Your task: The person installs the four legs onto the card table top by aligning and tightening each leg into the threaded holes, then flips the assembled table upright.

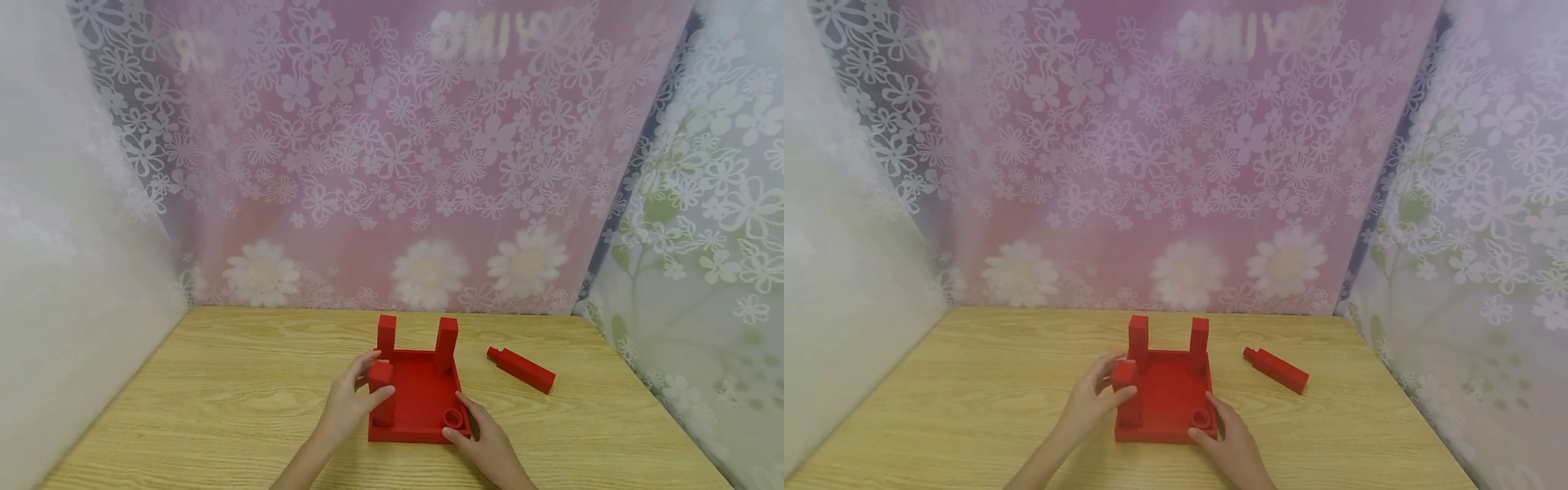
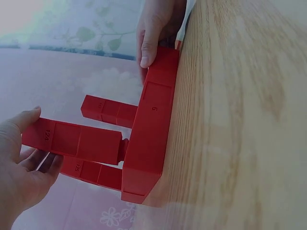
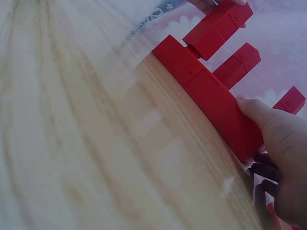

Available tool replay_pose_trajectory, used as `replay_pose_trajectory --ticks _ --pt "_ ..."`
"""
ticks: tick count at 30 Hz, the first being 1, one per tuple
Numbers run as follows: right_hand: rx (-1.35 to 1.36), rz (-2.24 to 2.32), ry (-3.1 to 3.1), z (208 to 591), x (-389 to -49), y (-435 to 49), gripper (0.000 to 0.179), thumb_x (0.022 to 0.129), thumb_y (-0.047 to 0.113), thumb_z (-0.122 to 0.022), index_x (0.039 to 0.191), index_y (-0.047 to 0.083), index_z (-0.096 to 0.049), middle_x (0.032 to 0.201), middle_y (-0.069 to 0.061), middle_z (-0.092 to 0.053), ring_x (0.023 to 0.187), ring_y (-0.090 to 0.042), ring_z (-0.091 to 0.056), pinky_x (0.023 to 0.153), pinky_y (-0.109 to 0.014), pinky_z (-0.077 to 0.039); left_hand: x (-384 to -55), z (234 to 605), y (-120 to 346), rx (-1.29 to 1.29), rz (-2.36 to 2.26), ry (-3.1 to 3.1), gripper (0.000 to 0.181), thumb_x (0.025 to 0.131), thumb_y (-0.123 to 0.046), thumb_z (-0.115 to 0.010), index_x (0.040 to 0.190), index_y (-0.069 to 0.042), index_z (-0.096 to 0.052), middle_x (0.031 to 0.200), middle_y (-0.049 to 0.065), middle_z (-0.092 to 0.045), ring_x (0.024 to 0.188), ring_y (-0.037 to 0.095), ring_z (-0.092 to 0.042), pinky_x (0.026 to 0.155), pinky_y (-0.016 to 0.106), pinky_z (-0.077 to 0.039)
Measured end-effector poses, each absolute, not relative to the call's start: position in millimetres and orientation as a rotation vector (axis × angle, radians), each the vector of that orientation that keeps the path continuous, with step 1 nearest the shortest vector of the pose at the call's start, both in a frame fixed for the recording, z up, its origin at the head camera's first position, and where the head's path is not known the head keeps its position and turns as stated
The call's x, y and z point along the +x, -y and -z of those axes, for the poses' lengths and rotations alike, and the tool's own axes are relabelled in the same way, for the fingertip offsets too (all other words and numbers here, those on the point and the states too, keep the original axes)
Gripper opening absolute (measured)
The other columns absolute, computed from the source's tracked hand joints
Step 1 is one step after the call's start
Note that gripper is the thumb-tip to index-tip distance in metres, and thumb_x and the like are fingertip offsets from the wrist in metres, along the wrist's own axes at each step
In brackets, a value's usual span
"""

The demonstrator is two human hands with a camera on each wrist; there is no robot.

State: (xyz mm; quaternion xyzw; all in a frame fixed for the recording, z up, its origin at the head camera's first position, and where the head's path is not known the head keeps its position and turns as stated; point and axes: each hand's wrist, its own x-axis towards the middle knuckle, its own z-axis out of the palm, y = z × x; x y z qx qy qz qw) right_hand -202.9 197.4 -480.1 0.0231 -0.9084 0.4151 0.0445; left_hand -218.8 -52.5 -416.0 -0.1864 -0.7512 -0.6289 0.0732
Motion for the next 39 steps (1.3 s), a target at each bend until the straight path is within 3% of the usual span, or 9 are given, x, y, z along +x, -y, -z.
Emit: replay_pose_trajectory --ticks 6,11,19,21,29,39 --pt "0.077 -1.268 2.780 478.4 -202.2 -197.3 0.076 0.075 0.049 -0.070 0.136 0.011 -0.045 0.133 -0.016 -0.044 0.122 -0.037 -0.039 0.094 -0.054 -0.034 -217.1 415.5 51.3 -0.536 1.937 2.232 0.052 0.082 -0.020 -0.071 0.120 0.000 -0.041 0.121 0.013 -0.054 0.114 0.027 -0.049 0.096 0.045 -0.036" --pt "0.079 -1.260 2.785 478.5 -202.1 -197.6 0.076 0.075 0.050 -0.069 0.136 0.011 -0.045 0.133 -0.017 -0.044 0.122 -0.037 -0.039 0.094 -0.055 -0.034 -217.2 415.0 52.5 -0.578 1.878 2.237 0.046 0.084 -0.018 -0.068 0.122 -0.004 -0.048 0.119 0.007 -0.055 0.111 0.023 -0.050 0.094 0.040 -0.039" --pt "0.065 -1.267 2.782 479.1 -202.8 -197.7 0.077 0.075 0.050 -0.070 0.136 0.011 -0.045 0.134 -0.017 -0.043 0.122 -0.038 -0.038 0.094 -0.055 -0.033 -204.4 393.4 53.2 -0.755 1.711 2.267 0.040 0.088 0.007 -0.053 0.127 -0.001 -0.051 0.125 0.018 -0.048 0.101 0.034 -0.053 0.083 0.044 -0.046" --pt "0.067 -1.267 2.777 479.1 -203.2 -197.7 0.077 0.075 0.049 -0.070 0.136 0.011 -0.045 0.134 -0.017 -0.043 0.122 -0.038 -0.038 0.094 -0.055 -0.034 -206.1 396.0 52.9 -0.774 1.671 2.282 0.042 0.089 0.007 -0.051 0.130 -0.004 -0.049 0.128 0.017 -0.046 0.106 0.033 -0.051 0.084 0.043 -0.046" --pt "0.073 -1.257 2.769 482.4 -205.3 -198.4 0.077 0.074 0.051 -0.070 0.136 0.012 -0.046 0.133 -0.016 -0.044 0.122 -0.037 -0.039 0.094 -0.055 -0.033 -216.0 416.2 51.1 -0.645 1.756 2.270 0.051 0.089 -0.024 -0.062 0.134 -0.012 -0.043 0.131 0.010 -0.043 0.111 0.029 -0.045 0.084 0.045 -0.044" --pt "0.071 -1.269 2.783 482.6 -204.2 -198.5 0.077 0.075 0.051 -0.069 0.136 0.011 -0.045 0.133 -0.017 -0.044 0.122 -0.037 -0.039 0.094 -0.056 -0.033 -210.7 413.9 41.0 -0.390 1.898 2.168 0.049 0.080 -0.024 -0.073 0.118 -0.006 -0.048 0.118 0.009 -0.049 0.101 0.025 -0.049 0.084 0.040 -0.045"
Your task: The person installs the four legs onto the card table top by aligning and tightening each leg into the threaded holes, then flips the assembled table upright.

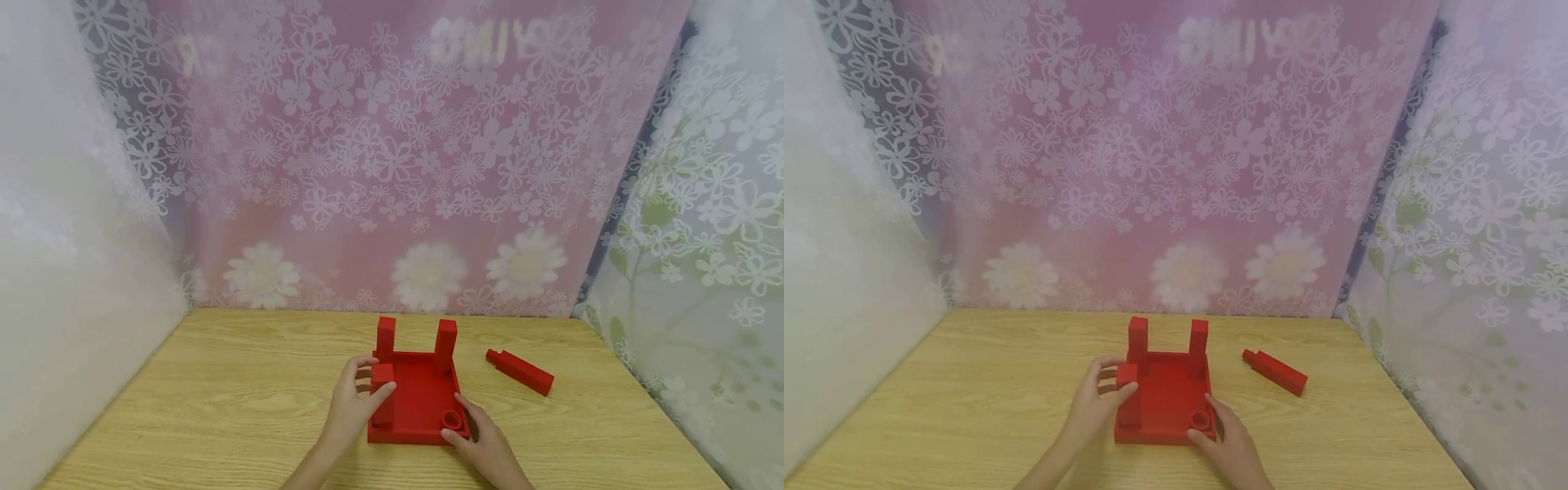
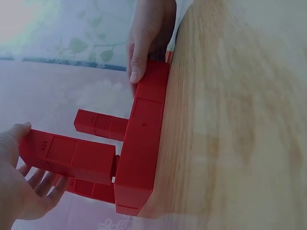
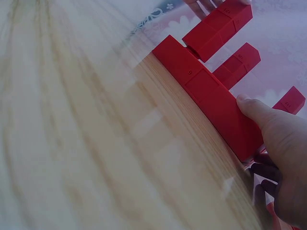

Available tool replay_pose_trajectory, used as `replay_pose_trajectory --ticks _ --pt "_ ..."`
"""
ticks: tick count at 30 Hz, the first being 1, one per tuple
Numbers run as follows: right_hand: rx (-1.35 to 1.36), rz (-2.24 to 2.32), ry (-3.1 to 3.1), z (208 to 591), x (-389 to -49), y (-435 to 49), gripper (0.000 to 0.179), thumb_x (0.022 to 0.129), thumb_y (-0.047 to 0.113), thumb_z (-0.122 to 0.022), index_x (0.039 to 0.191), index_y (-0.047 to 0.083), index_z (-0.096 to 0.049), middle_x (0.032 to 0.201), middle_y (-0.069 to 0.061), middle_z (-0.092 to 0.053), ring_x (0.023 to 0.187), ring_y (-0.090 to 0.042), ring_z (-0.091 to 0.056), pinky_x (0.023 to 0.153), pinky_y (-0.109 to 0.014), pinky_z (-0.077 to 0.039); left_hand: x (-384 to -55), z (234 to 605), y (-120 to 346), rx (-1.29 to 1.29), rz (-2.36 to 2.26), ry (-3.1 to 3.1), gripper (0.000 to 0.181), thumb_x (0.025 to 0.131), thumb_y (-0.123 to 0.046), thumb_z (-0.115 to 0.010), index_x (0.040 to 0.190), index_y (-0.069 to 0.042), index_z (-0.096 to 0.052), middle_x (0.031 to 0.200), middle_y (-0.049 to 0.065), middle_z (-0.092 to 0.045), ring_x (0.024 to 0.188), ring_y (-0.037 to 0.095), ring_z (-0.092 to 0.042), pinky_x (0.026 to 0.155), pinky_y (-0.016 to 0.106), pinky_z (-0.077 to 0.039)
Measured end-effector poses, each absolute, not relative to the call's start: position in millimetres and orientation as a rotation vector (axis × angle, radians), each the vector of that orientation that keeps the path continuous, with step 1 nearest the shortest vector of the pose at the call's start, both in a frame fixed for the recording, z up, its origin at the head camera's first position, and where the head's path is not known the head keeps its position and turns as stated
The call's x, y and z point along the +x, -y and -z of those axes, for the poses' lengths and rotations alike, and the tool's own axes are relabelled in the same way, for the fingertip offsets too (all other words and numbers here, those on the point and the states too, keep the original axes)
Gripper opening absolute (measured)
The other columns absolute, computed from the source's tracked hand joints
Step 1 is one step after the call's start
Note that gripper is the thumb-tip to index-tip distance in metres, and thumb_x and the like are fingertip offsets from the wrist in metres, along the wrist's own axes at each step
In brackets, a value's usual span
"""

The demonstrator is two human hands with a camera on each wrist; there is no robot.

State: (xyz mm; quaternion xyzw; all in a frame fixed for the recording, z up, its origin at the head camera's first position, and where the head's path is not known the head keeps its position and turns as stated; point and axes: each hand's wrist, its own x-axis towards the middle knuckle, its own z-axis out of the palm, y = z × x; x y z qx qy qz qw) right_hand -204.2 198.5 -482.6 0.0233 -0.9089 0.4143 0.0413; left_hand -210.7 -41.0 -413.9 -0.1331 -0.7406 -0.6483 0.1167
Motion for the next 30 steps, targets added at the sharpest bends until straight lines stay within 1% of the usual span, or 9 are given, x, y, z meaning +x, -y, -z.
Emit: replay_pose_trajectory --ticks 3,8,11,16,20,25,30 --pt "0.077 -1.264 2.787 481.6 -203.7 -198.0 0.077 0.075 0.051 -0.069 0.136 0.011 -0.045 0.133 -0.017 -0.044 0.122 -0.038 -0.039 0.093 -0.056 -0.033 -209.9 414.3 39.4 -0.344 1.874 2.180 0.051 0.078 -0.028 -0.074 0.117 -0.006 -0.049 0.116 0.008 -0.050 0.099 0.026 -0.051 0.083 0.040 -0.045" --pt "0.074 -1.274 2.787 480.7 -203.4 -197.7 0.077 0.075 0.051 -0.069 0.136 0.012 -0.045 0.133 -0.017 -0.044 0.122 -0.037 -0.039 0.094 -0.056 -0.033 -208.8 415.9 37.5 -0.302 1.793 2.188 0.053 0.077 -0.034 -0.074 0.115 -0.007 -0.048 0.112 0.006 -0.052 0.095 0.024 -0.053 0.080 0.036 -0.048" --pt "0.090 -1.270 2.785 480.5 -203.2 -198.1 0.077 0.075 0.052 -0.069 0.136 0.011 -0.045 0.134 -0.017 -0.044 0.122 -0.038 -0.039 0.094 -0.056 -0.033 -208.4 415.4 36.4 -0.297 1.760 2.177 0.052 0.077 -0.035 -0.074 0.114 -0.008 -0.050 0.110 0.007 -0.053 0.095 0.022 -0.053 0.079 0.033 -0.048" --pt "0.076 -1.274 2.787 481.2 -203.7 -198.9 0.078 0.075 0.053 -0.068 0.137 0.012 -0.044 0.134 -0.016 -0.043 0.122 -0.037 -0.038 0.094 -0.057 -0.033 -209.4 414.2 34.7 -0.300 1.789 2.170 0.047 0.077 -0.034 -0.074 0.111 -0.010 -0.051 0.111 0.008 -0.053 0.095 0.023 -0.053 0.079 0.035 -0.048" --pt "0.057 -1.283 2.796 481.2 -204.0 -198.8 0.079 0.074 0.053 -0.068 0.137 0.011 -0.044 0.134 -0.017 -0.043 0.122 -0.038 -0.038 0.093 -0.058 -0.032 -210.1 413.8 34.3 -0.323 1.798 2.182 0.042 0.080 -0.027 -0.073 0.113 -0.010 -0.053 0.113 0.007 -0.052 0.099 0.025 -0.051 0.081 0.036 -0.048" --pt "0.056 -1.275 2.803 481.4 -203.9 -198.9 0.080 0.074 0.053 -0.068 0.137 0.011 -0.044 0.134 -0.017 -0.043 0.122 -0.038 -0.037 0.093 -0.058 -0.033 -208.0 411.8 35.0 -0.398 1.752 2.192 0.035 0.083 -0.016 -0.069 0.116 -0.011 -0.058 0.113 0.004 -0.050 0.101 0.023 -0.049 0.083 0.037 -0.047" --pt "0.069 -1.274 2.795 480.3 -203.9 -198.0 0.079 0.075 0.052 -0.068 0.137 0.011 -0.044 0.134 -0.017 -0.043 0.122 -0.038 -0.038 0.093 -0.057 -0.032 -195.0 392.1 34.9 -0.457 1.726 2.181 0.031 0.086 0.000 -0.061 0.117 -0.002 -0.059 0.110 0.010 -0.053 0.097 0.027 -0.052 0.084 0.046 -0.045"
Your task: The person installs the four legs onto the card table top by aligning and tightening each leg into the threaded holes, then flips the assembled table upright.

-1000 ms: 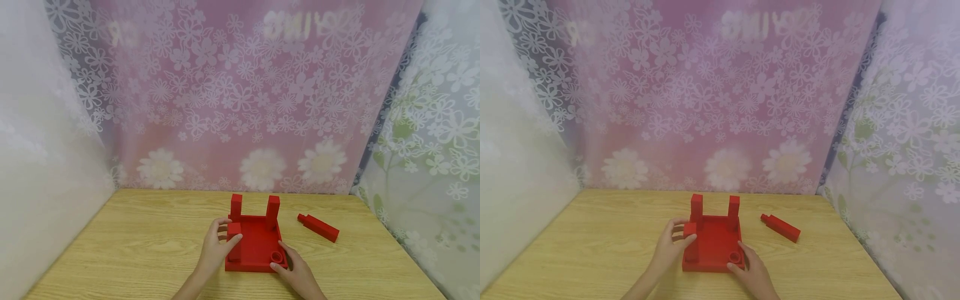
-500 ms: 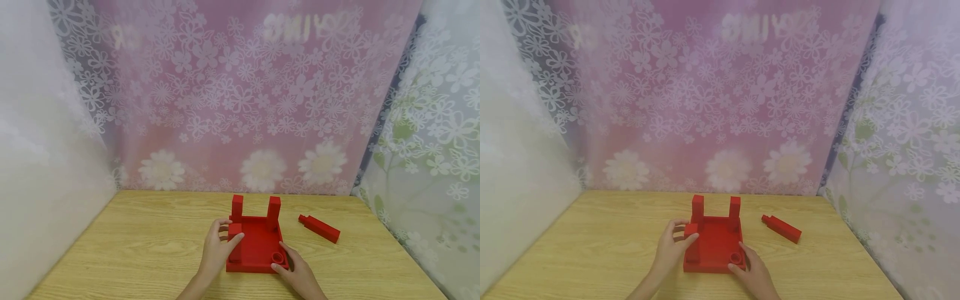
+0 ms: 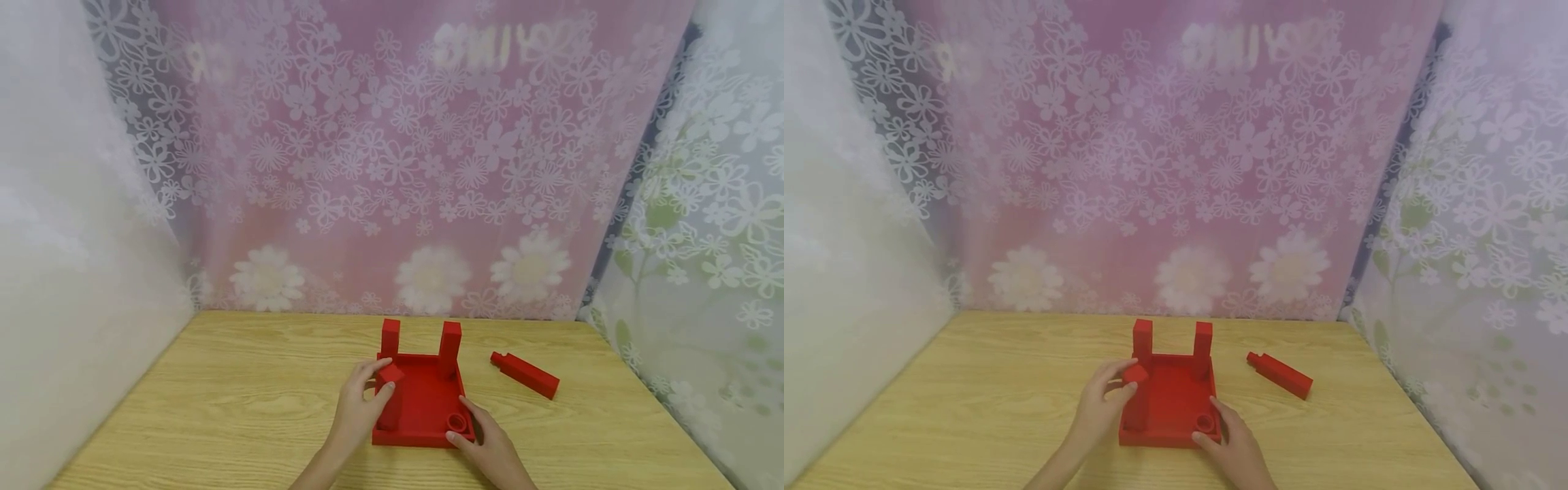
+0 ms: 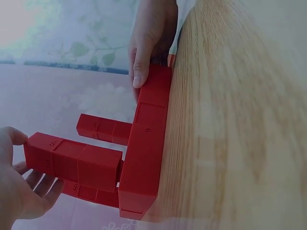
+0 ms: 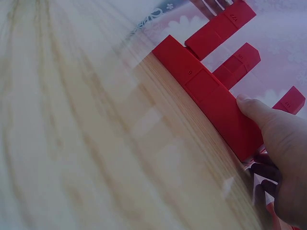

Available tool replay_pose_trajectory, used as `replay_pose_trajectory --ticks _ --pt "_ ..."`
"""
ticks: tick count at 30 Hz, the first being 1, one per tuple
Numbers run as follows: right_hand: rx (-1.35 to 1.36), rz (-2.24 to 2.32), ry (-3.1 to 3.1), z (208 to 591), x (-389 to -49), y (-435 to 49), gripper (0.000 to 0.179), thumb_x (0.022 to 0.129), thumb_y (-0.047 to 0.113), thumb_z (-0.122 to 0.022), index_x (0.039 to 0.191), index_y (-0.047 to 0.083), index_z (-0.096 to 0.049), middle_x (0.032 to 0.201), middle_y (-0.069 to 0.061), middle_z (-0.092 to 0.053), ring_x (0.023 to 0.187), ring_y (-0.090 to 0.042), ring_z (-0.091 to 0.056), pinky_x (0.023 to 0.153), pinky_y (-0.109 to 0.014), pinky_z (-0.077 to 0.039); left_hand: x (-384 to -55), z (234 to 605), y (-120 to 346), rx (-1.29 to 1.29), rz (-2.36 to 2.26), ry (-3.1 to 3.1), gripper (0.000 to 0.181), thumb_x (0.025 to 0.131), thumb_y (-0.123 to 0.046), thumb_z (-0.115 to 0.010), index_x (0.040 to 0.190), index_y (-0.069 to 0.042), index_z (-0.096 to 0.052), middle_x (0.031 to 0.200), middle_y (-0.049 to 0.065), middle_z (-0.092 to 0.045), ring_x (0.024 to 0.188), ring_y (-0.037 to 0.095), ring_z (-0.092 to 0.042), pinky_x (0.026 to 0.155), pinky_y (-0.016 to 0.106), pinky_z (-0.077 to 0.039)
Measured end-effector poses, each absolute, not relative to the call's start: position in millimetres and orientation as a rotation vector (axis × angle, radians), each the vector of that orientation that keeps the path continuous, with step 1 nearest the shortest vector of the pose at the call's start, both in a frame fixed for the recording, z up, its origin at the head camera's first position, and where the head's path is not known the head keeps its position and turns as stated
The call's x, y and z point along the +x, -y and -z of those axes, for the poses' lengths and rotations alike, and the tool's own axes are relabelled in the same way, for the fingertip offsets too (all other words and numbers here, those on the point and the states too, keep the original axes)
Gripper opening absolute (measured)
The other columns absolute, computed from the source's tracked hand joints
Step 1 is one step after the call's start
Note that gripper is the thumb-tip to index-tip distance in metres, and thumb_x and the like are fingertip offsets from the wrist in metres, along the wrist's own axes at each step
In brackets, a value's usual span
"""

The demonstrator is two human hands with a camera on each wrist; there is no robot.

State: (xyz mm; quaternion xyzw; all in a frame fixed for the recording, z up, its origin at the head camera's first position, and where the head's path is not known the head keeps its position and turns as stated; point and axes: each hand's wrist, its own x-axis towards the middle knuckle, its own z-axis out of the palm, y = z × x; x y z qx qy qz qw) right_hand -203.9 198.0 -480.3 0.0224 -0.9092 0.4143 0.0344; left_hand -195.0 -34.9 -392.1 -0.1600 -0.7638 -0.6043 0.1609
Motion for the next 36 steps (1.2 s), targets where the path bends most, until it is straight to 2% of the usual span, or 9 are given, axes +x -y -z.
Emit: replay_pose_trajectory --ticks 2,7,10,13,16,19,23,28,36 --pt "0.071 -1.277 2.792 480.1 -203.9 -197.8 0.078 0.075 0.052 -0.068 0.137 0.011 -0.044 0.134 -0.017 -0.043 0.122 -0.038 -0.038 0.093 -0.057 -0.033 -195.3 392.0 35.4 -0.474 1.718 2.186 0.031 0.086 0.003 -0.058 0.116 -0.002 -0.058 0.108 0.010 -0.055 0.095 0.027 -0.053 0.082 0.044 -0.046" --pt "0.076 -1.278 2.787 481.6 -204.6 -198.1 0.078 0.075 0.052 -0.068 0.137 0.011 -0.044 0.134 -0.017 -0.043 0.122 -0.038 -0.038 0.093 -0.056 -0.033 -208.5 411.3 38.6 -0.529 1.663 2.219 0.031 0.090 -0.001 -0.051 0.117 -0.013 -0.059 0.110 -0.001 -0.056 0.097 0.020 -0.052 0.081 0.034 -0.045" --pt "0.081 -1.270 2.787 482.6 -205.0 -198.5 0.078 0.075 0.053 -0.068 0.137 0.011 -0.044 0.134 -0.017 -0.043 0.122 -0.038 -0.038 0.094 -0.057 -0.033 -209.3 411.8 38.2 -0.546 1.631 2.244 0.033 0.091 -0.001 -0.048 0.120 -0.014 -0.058 0.112 -0.001 -0.056 0.099 0.020 -0.049 0.084 0.038 -0.043" --pt "0.077 -1.268 2.791 483.1 -205.2 -198.5 0.079 0.075 0.054 -0.068 0.137 0.011 -0.044 0.134 -0.017 -0.043 0.122 -0.038 -0.038 0.093 -0.057 -0.033 -209.0 410.8 35.4 -0.511 1.614 2.259 0.030 0.091 -0.010 -0.054 0.122 -0.010 -0.054 0.113 0.000 -0.054 0.100 0.022 -0.049 0.084 0.042 -0.043" --pt "0.068 -1.268 2.793 483.1 -205.1 -198.3 0.079 0.074 0.054 -0.068 0.137 0.011 -0.044 0.134 -0.018 -0.043 0.122 -0.038 -0.038 0.093 -0.058 -0.033 -208.5 409.2 30.9 -0.407 1.590 2.279 0.042 0.086 -0.026 -0.066 0.120 -0.008 -0.050 0.112 0.001 -0.052 0.101 0.024 -0.049 0.085 0.044 -0.043" --pt "0.058 -1.262 2.793 482.9 -205.0 -198.0 0.079 0.074 0.054 -0.068 0.136 0.011 -0.044 0.133 -0.018 -0.044 0.121 -0.038 -0.039 0.093 -0.058 -0.033 -208.4 409.1 26.9 -0.306 1.557 2.292 0.050 0.079 -0.033 -0.072 0.114 -0.007 -0.047 0.107 0.000 -0.051 0.099 0.023 -0.050 0.083 0.042 -0.044" --pt "0.044 -1.265 2.794 483.0 -205.4 -197.5 0.079 0.074 0.053 -0.068 0.136 0.011 -0.045 0.133 -0.018 -0.044 0.122 -0.038 -0.038 0.093 -0.057 -0.033 -208.2 411.0 25.8 -0.258 1.555 2.296 0.045 0.079 -0.030 -0.073 0.110 -0.009 -0.048 0.103 -0.003 -0.051 0.095 0.019 -0.051 0.079 0.039 -0.046" --pt "0.047 -1.278 2.782 483.3 -205.5 -197.7 0.078 0.074 0.052 -0.070 0.136 0.011 -0.045 0.133 -0.018 -0.044 0.122 -0.038 -0.038 0.094 -0.056 -0.033 -208.6 413.0 29.2 -0.325 1.564 2.286 0.039 0.082 -0.024 -0.069 0.113 -0.009 -0.051 0.104 -0.003 -0.050 0.091 0.018 -0.050 0.074 0.037 -0.048" --pt "0.058 -1.283 2.784 482.4 -205.1 -197.6 0.079 0.074 0.052 -0.069 0.137 0.011 -0.044 0.134 -0.018 -0.043 0.122 -0.038 -0.038 0.094 -0.057 -0.033 -211.4 414.8 34.4 -0.432 1.507 2.299 0.028 0.086 -0.009 -0.061 0.114 -0.011 -0.060 0.110 -0.003 -0.052 0.093 0.017 -0.051 0.077 0.035 -0.047"
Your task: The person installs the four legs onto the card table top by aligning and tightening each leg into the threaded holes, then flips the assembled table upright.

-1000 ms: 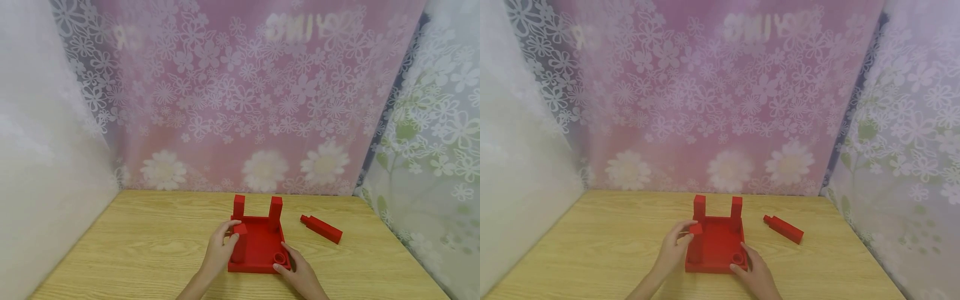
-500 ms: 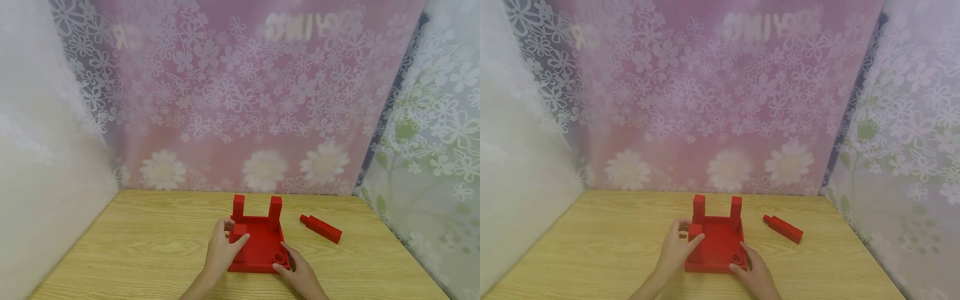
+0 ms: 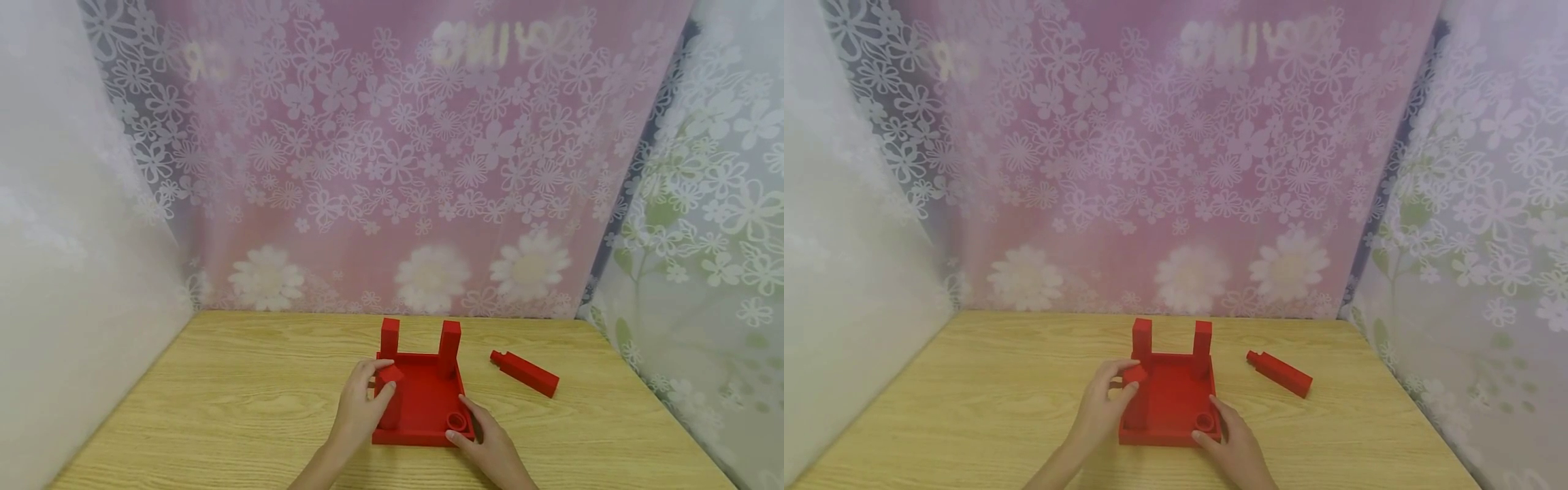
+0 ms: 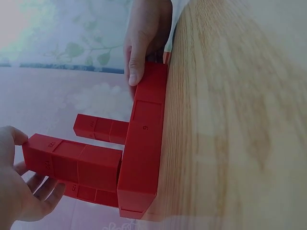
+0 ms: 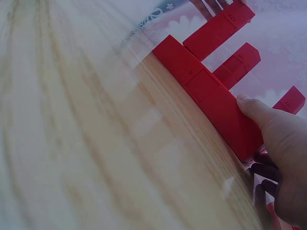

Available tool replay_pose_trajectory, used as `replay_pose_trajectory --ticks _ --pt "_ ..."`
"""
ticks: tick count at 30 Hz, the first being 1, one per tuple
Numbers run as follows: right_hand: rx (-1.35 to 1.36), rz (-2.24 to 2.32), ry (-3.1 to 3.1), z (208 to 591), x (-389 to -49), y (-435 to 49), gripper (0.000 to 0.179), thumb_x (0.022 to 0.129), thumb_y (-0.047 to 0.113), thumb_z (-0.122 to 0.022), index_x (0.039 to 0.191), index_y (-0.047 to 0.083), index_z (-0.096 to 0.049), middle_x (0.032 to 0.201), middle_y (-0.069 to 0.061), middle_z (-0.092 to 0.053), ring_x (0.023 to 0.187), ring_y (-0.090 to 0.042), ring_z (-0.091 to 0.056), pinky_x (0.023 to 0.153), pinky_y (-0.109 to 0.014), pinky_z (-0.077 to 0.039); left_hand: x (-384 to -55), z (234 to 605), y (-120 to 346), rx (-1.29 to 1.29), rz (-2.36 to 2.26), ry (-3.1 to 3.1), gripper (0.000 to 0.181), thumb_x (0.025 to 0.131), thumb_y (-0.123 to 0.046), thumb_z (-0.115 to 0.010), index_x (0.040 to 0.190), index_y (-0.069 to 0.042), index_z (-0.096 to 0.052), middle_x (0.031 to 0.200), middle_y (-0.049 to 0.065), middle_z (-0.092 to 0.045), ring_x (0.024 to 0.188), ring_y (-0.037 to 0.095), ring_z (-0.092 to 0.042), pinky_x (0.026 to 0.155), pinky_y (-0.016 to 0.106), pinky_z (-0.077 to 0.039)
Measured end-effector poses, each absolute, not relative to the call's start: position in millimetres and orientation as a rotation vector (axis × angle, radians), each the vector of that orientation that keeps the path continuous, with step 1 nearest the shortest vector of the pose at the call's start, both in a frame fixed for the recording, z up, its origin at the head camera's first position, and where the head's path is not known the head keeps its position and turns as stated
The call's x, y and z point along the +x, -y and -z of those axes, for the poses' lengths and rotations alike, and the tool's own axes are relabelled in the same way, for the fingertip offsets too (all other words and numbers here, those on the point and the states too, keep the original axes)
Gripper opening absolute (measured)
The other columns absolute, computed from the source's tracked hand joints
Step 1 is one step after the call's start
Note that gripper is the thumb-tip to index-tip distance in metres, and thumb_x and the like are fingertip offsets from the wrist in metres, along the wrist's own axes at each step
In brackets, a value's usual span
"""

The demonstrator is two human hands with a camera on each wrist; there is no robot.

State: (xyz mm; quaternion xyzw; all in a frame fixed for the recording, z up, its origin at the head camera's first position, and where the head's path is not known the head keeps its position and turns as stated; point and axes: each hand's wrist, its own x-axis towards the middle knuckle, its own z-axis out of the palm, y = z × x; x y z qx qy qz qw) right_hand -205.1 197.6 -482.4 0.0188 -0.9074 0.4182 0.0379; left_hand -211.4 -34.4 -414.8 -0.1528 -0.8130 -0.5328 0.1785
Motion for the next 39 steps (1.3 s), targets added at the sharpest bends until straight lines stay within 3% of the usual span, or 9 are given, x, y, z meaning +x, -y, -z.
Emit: replay_pose_trajectory --ticks 7,10,16,25,33,39 --pt "0.064 -1.283 2.779 482.2 -204.5 -198.5 0.078 0.075 0.052 -0.069 0.137 0.011 -0.044 0.134 -0.018 -0.044 0.122 -0.038 -0.038 0.094 -0.056 -0.032 -212.6 412.6 33.9 -0.512 1.473 2.328 0.030 0.090 -0.004 -0.049 0.116 -0.014 -0.061 0.109 -0.005 -0.054 0.097 0.016 -0.046 0.079 0.038 -0.043" --pt "0.058 -1.288 2.781 482.7 -205.2 -198.3 0.078 0.074 0.052 -0.069 0.137 0.011 -0.044 0.134 -0.018 -0.043 0.122 -0.038 -0.038 0.094 -0.056 -0.032 -210.2 409.8 31.0 -0.484 1.505 2.307 0.028 0.091 -0.013 -0.054 0.119 -0.011 -0.056 0.111 -0.002 -0.053 0.099 0.020 -0.047 0.081 0.042 -0.043" --pt "0.062 -1.287 2.773 483.2 -205.4 -197.5 0.078 0.074 0.050 -0.070 0.136 0.010 -0.045 0.133 -0.018 -0.044 0.122 -0.039 -0.039 0.094 -0.057 -0.033 -208.6 409.8 26.1 -0.302 1.515 2.290 0.046 0.081 -0.035 -0.070 0.111 -0.009 -0.047 0.103 -0.003 -0.050 0.098 0.021 -0.049 0.083 0.040 -0.045" --pt "0.079 -1.285 2.771 482.4 -204.9 -198.8 0.077 0.075 0.051 -0.069 0.136 0.011 -0.045 0.133 -0.018 -0.044 0.122 -0.038 -0.039 0.094 -0.056 -0.033 -209.8 413.5 30.2 -0.285 1.536 2.289 0.035 0.081 -0.025 -0.071 0.105 -0.010 -0.050 0.099 -0.004 -0.051 0.090 0.015 -0.049 0.077 0.038 -0.046" --pt "0.074 -1.280 2.767 482.2 -205.1 -198.9 0.077 0.075 0.049 -0.070 0.136 0.011 -0.045 0.134 -0.017 -0.044 0.122 -0.038 -0.039 0.094 -0.056 -0.033 -209.5 412.3 33.1 -0.382 1.488 2.270 0.023 0.084 -0.007 -0.063 0.106 -0.011 -0.060 0.104 -0.004 -0.053 0.093 0.016 -0.050 0.078 0.040 -0.046" --pt "0.083 -1.273 2.776 483.1 -205.5 -199.8 0.077 0.075 0.051 -0.069 0.136 0.011 -0.044 0.134 -0.017 -0.043 0.122 -0.038 -0.039 0.094 -0.056 -0.033 -210.8 414.6 33.1 -0.433 1.425 2.260 0.026 0.085 -0.002 -0.054 0.104 -0.015 -0.065 0.106 -0.004 -0.054 0.099 0.016 -0.050 0.079 0.038 -0.046"
